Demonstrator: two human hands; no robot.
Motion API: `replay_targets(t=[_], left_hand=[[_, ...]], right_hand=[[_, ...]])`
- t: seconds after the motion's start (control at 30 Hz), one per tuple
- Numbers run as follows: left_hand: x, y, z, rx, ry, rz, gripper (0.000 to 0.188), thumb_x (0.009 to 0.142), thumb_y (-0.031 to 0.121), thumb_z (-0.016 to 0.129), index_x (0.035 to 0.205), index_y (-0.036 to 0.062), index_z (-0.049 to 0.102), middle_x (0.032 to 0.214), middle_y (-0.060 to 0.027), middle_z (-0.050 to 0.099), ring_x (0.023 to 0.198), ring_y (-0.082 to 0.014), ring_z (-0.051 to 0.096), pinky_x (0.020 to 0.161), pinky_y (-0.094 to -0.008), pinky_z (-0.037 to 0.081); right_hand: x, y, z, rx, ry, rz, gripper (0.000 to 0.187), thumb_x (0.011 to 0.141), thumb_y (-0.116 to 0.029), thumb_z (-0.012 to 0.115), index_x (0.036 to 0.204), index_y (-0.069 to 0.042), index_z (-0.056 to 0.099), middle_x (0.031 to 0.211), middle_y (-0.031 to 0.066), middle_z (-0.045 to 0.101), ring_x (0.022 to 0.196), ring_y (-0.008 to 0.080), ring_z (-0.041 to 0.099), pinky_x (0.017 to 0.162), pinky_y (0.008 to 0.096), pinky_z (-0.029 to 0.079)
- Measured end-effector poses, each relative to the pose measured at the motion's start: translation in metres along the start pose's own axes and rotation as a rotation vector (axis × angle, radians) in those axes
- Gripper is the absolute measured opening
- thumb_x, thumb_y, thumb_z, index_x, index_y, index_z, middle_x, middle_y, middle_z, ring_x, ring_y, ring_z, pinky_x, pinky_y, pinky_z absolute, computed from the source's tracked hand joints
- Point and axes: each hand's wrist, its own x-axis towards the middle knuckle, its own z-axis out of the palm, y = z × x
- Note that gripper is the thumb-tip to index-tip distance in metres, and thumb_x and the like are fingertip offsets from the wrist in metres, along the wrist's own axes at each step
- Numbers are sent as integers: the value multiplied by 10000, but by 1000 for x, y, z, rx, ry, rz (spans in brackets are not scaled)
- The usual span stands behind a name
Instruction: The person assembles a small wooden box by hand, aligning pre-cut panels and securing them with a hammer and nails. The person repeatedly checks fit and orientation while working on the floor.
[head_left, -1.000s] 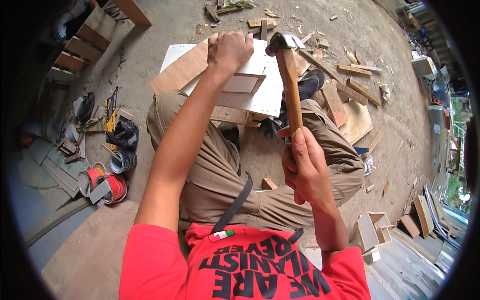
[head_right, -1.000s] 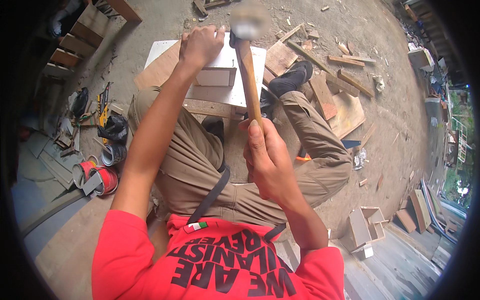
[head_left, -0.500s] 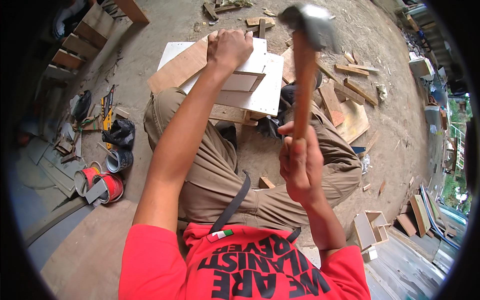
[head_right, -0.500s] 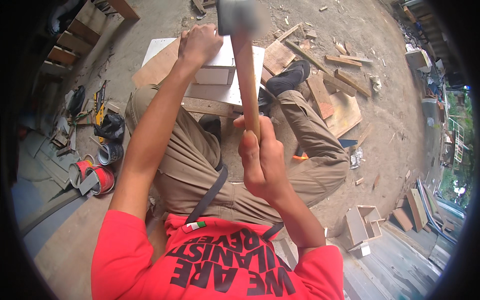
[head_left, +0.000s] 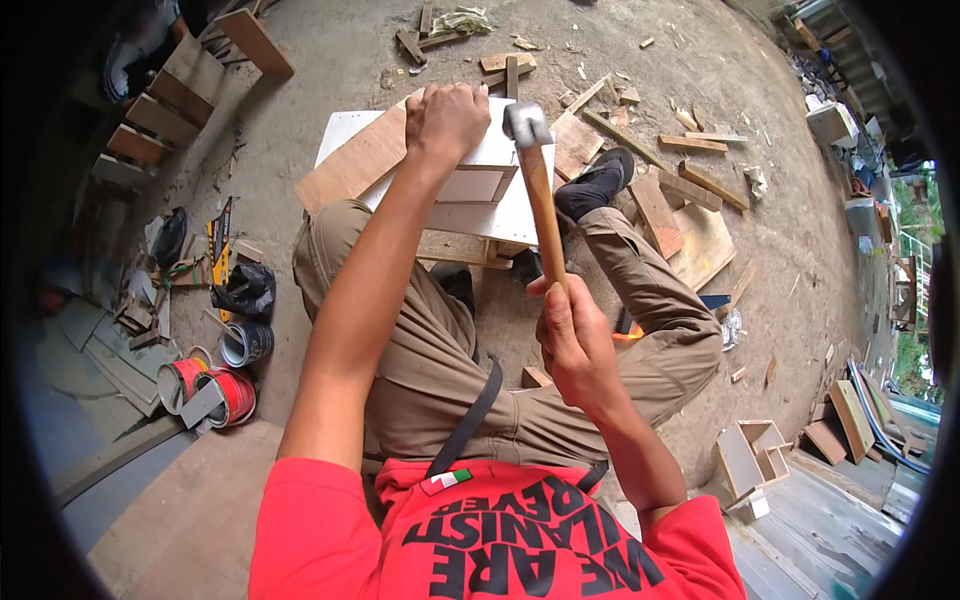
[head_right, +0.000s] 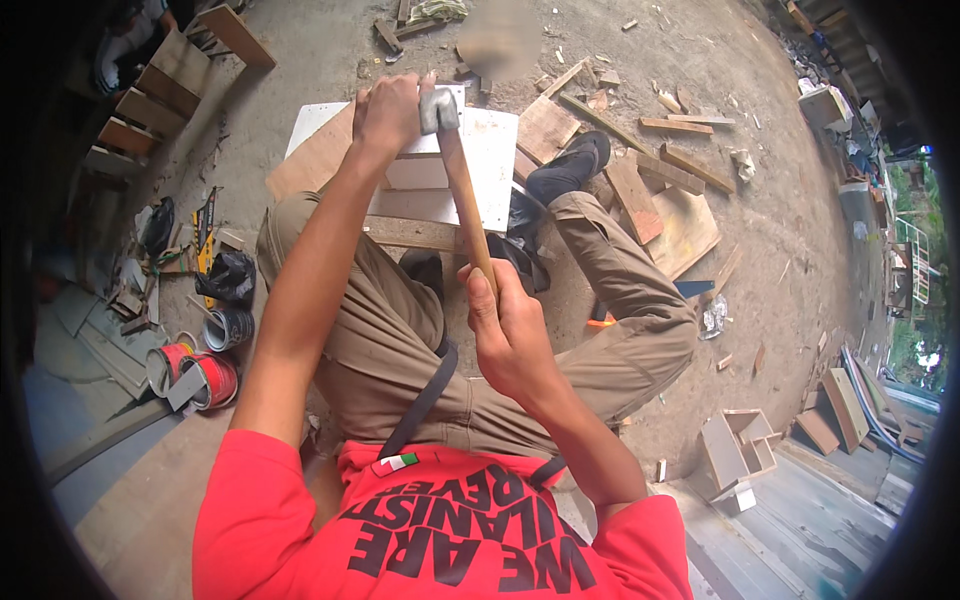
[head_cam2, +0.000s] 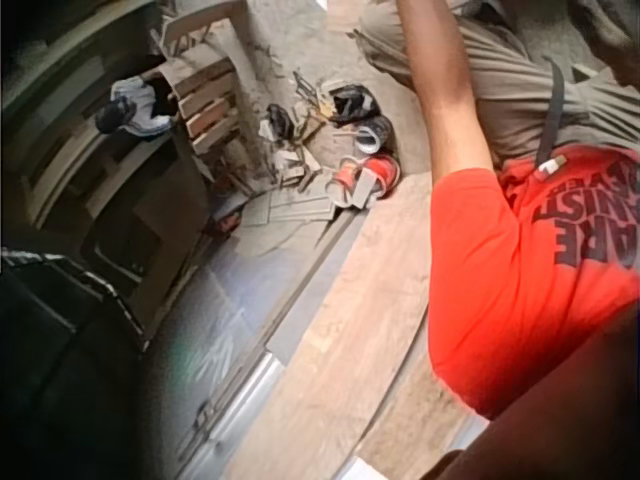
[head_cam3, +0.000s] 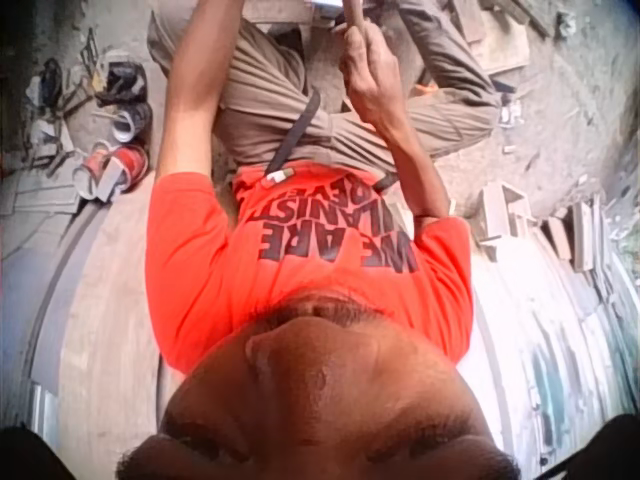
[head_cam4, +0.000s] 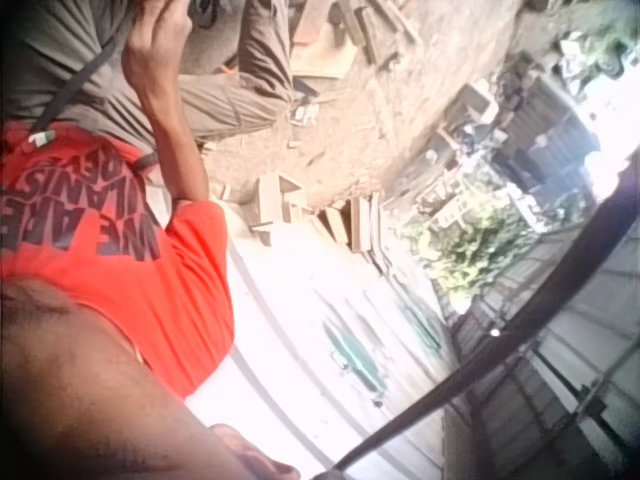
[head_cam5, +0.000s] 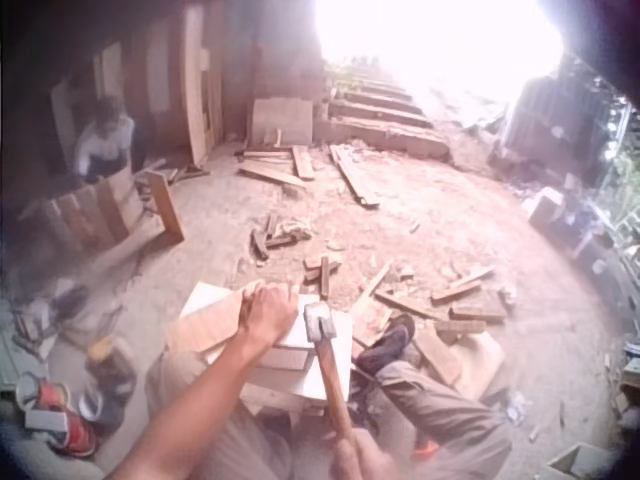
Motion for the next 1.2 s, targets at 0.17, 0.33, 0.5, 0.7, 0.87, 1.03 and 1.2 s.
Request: replay_targets(t=[0.17,0.33,0.5,0.7,0.87,1.03,1.2], left_hand=[[0,-3,2,-13,-4,20,491,999,381,384,1019,21,717,1076,-201,703,1079,-364,630,986,-502,415],[-5,1,-6,-8,-15,-18,494,1000,368,374,985,23,727,1059,-206,704,1065,-374,632,1001,-501,405],[-2,-4,4,-18,23,-6,516,1010,370,361,952,21,738,1060,-217,700,1064,-389,631,1006,-512,398],[-5,-3,4,-24,-20,-10,527,1015,376,357,956,13,736,1040,-229,702,1052,-394,637,998,-525,401],[-1,2,2,-70,48,12,528,1016,365,368,925,-3,734,1004,-248,701,1037,-414,644,983,-533,416],[28,-11,31,-27,110,-11,496,993,319,404,804,16,749,900,-220,723,910,-339,663,863,-491,431],[64,-22,45,22,177,-136,371,925,266,473,709,107,729,792,-153,715,817,-307,642,799,-482,384]], right_hand=[[-3,-7,2,21,11,57,378,1071,-352,417,1131,5,527,638,-7,457,571,55,414,515,253,348],[-15,-43,-2,126,-53,-262,336,1072,-304,379,1168,-8,508,617,-27,454,539,40,402,491,239,323],[7,0,1,26,-22,-42,377,1067,-376,400,1128,-22,515,618,-21,446,528,67,398,496,278,343],[-10,2,-1,214,78,227,377,1075,-397,385,1065,-45,520,581,-51,379,451,38,333,409,225,265],[-5,-4,3,173,26,-5,375,1075,-381,396,1079,-24,512,616,-23,438,467,45,367,433,235,296],[4,9,10,197,-1,89,332,1069,-382,422,1121,-62,495,625,-53,383,443,29,304,389,218,252],[14,17,8,298,30,-16,329,1062,-393,441,1138,-76,481,620,-69,350,408,19,267,355,204,220]])
